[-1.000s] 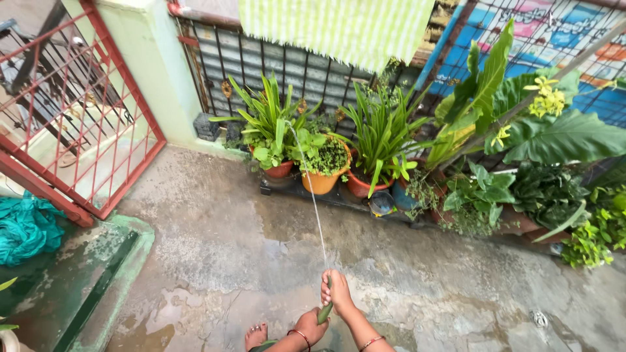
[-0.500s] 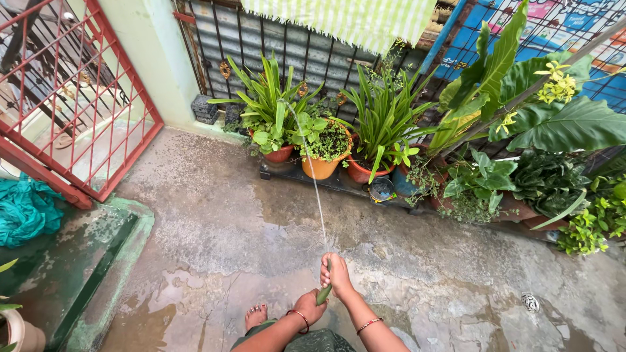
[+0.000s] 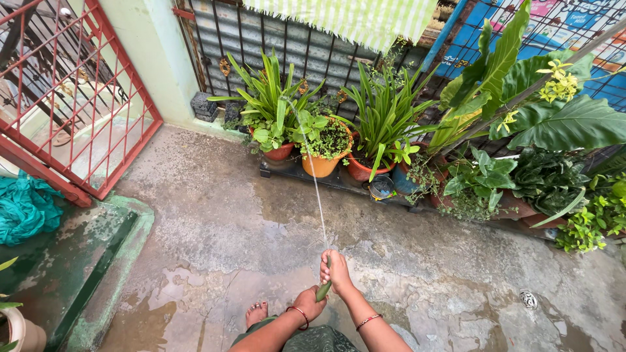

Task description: The person waters potted plants on a balcony by holding a green garden hose and directing the stream of water into various pots.

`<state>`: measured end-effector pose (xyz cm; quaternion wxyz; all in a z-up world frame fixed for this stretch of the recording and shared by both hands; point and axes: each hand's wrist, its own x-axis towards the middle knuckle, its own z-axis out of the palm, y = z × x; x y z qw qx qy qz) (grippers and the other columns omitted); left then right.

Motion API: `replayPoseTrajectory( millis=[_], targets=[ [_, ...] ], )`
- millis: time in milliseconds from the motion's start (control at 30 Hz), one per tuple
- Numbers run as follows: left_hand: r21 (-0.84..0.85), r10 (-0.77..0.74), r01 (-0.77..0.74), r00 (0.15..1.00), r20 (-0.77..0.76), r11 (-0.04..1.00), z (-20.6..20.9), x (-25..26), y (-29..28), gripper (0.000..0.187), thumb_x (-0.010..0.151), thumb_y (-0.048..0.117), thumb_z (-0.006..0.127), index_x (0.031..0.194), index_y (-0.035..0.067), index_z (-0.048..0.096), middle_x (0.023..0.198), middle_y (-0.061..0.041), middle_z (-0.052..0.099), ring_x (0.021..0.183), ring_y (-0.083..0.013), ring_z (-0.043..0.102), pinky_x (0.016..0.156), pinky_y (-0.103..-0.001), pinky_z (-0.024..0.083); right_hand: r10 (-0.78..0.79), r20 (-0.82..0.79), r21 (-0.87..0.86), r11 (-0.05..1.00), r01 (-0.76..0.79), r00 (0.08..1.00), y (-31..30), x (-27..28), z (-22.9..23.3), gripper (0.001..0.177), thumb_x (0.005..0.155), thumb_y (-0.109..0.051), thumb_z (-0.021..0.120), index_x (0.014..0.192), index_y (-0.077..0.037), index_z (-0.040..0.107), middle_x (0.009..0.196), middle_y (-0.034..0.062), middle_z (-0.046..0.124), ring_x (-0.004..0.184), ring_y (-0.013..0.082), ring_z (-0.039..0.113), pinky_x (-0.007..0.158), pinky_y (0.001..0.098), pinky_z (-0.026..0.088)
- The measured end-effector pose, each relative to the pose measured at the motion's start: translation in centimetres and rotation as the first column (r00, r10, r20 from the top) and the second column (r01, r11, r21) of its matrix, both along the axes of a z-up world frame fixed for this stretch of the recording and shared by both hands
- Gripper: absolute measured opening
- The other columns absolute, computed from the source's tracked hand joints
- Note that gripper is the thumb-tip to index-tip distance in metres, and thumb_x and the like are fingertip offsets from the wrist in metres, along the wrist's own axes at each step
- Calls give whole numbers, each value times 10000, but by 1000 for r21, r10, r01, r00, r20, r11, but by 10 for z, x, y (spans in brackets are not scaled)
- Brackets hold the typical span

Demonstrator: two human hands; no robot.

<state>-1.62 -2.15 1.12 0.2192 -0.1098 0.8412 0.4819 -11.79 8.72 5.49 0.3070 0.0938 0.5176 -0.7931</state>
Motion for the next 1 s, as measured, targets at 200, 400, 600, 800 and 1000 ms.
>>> replayPoseTrajectory(
  millis=[200, 400, 600, 800, 1000],
  targets=[
    [-1, 0, 0, 1000, 21, 1000, 0, 1, -2, 322, 916, 365, 677, 1103, 106, 636, 984, -201, 721, 980, -365, 695, 883, -437, 524, -1, 21, 6, 1000, 1, 1000, -2, 2, 2, 271, 954, -315, 389, 803, -98, 451, 516, 15, 360, 370, 124, 305, 360, 311, 306],
    [10, -7, 7, 1000, 20, 1000, -2, 4, -3, 328, 922, 364, 676, 1098, 92, 627, 978, -202, 721, 970, -368, 698, 878, -437, 525, -1, 21, 13, 1000, 1, 1000, -3, 4, 0, 283, 956, -327, 393, 805, -95, 453, 518, 15, 364, 372, 124, 308, 360, 310, 306],
    [-2, -3, 3, 999, 50, 1000, -2, 9, -3, 318, 924, 364, 661, 1098, 100, 631, 970, -200, 722, 956, -368, 698, 875, -438, 525, 6, 18, 32, 999, -6, 1000, -3, 8, -3, 292, 957, -339, 399, 806, -95, 455, 518, 15, 371, 372, 125, 319, 362, 313, 320],
    [1, 11, -11, 999, 38, 1000, -3, 19, -2, 323, 916, 365, 668, 1088, 95, 637, 970, -198, 723, 959, -366, 700, 873, -440, 527, 20, 41, 52, 998, -22, 999, -3, 15, -8, 298, 960, -340, 378, 805, -97, 455, 522, 17, 373, 378, 124, 316, 367, 314, 322],
    [13, 26, -27, 997, 70, 1000, -6, 31, 0, 308, 915, 364, 656, 1070, 99, 637, 956, -206, 724, 954, -371, 705, 871, -439, 528, 37, 76, 52, 998, -41, 996, -3, 23, -16, 303, 962, -339, 367, 798, -97, 448, 523, 17, 370, 382, 124, 310, 367, 311, 312]
  ],
)
